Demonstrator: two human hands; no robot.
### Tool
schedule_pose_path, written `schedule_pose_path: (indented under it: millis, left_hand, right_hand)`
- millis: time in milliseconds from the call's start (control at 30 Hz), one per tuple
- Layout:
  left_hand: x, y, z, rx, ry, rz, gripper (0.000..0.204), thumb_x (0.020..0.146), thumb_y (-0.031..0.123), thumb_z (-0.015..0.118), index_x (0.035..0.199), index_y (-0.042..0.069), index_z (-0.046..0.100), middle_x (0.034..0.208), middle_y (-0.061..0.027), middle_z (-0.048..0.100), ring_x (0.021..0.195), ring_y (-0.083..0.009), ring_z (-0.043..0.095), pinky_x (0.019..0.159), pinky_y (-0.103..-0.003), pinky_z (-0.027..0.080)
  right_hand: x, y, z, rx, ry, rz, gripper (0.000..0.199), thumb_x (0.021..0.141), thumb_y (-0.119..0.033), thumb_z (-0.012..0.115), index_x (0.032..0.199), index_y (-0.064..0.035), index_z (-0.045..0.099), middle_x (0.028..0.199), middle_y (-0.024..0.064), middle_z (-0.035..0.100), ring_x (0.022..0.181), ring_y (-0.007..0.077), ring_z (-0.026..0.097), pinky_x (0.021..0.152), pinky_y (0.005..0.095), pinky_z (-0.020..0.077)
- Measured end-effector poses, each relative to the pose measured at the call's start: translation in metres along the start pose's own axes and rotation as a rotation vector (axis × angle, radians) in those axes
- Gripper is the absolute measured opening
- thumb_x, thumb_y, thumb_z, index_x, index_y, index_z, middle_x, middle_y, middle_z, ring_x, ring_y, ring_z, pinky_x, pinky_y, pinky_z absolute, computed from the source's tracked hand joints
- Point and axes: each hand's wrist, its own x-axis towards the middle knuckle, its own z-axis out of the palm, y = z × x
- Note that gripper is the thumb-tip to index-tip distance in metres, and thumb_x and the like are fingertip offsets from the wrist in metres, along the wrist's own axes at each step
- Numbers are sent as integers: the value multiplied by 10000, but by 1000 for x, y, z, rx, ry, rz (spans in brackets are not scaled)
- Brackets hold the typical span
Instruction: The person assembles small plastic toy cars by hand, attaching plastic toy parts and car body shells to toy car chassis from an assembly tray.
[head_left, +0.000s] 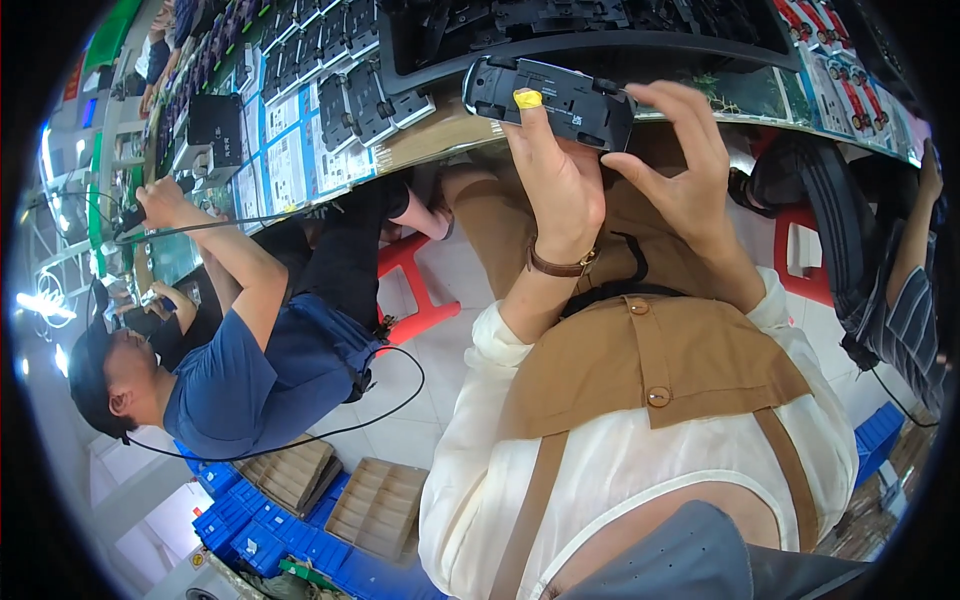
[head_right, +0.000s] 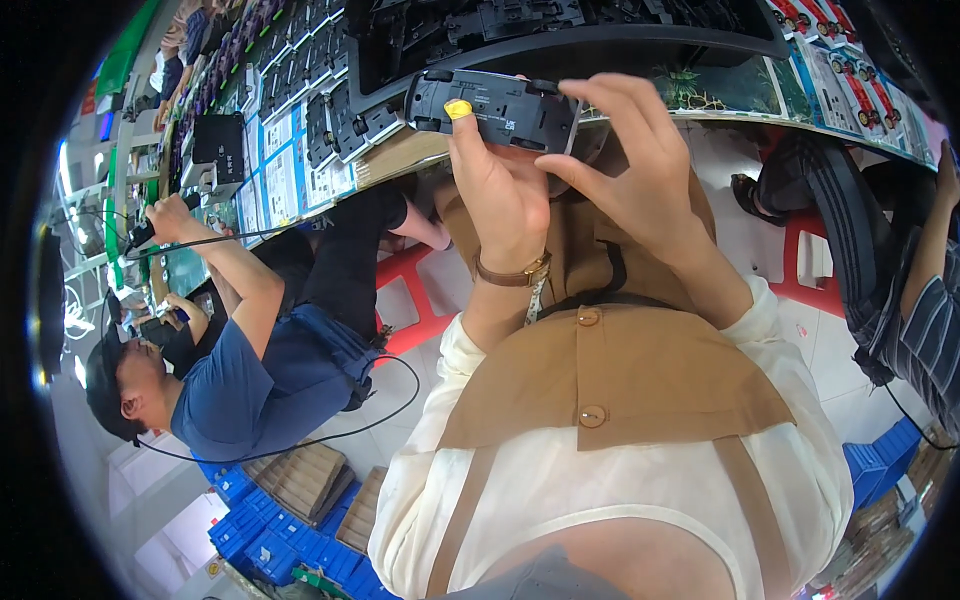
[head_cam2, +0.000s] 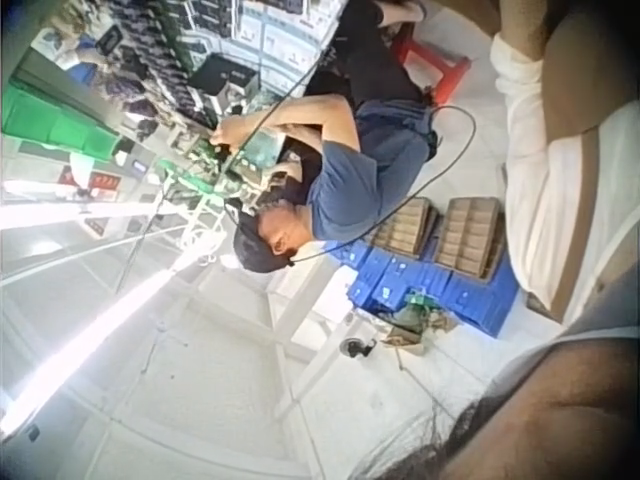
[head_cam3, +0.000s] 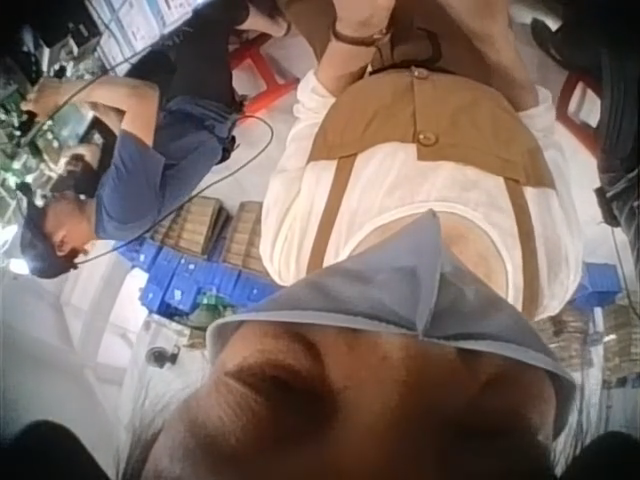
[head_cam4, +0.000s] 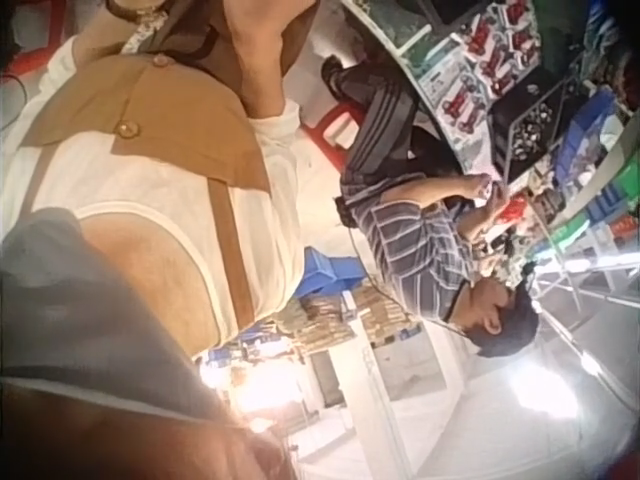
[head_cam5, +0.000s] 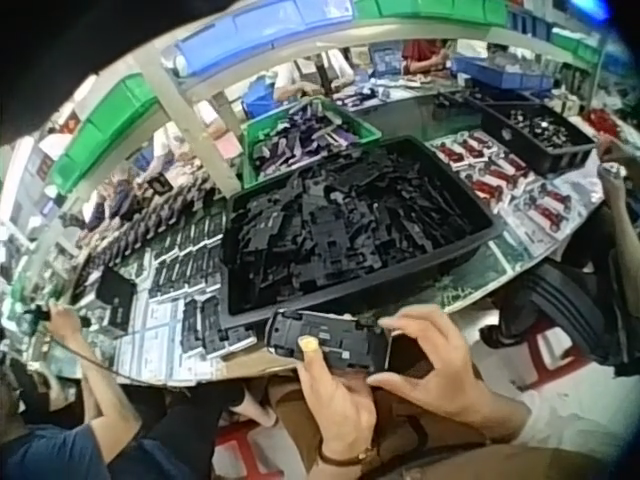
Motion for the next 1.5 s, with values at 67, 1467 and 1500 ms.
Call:
schedule_pose_path:
  millis: [67,1467,1500]
  left_hand:
    - [0,0,-2,-13,0,-32,339,946,273,465,1226,107,370,1060,-26,492,946,-134,512,820,-312,459]
    - [-8,33,-22,315,3,110,280,899,50,505,1164,-22,453,1053,-45,557,938,-84,525,821,-226,433]
    - [-7,41,-26,312,11,161,272,901,53,502,1159,-24,463,1051,-43,557,938,-79,522,820,-225,432]
  right_hand:
    - [-3,0,1,4,-10,20,490,563,-118,806,1006,-38,613,971,111,577,881,259,576,740,312,483]
    - [-10,-9,44,734,-177,735,356,819,6,566,1170,9,504,1017,11,561,869,43,509,746,166,408]
    - [-2,-20,47,822,-241,726,453,819,9,522,1261,4,423,1085,55,530,920,79,510,798,197,422]
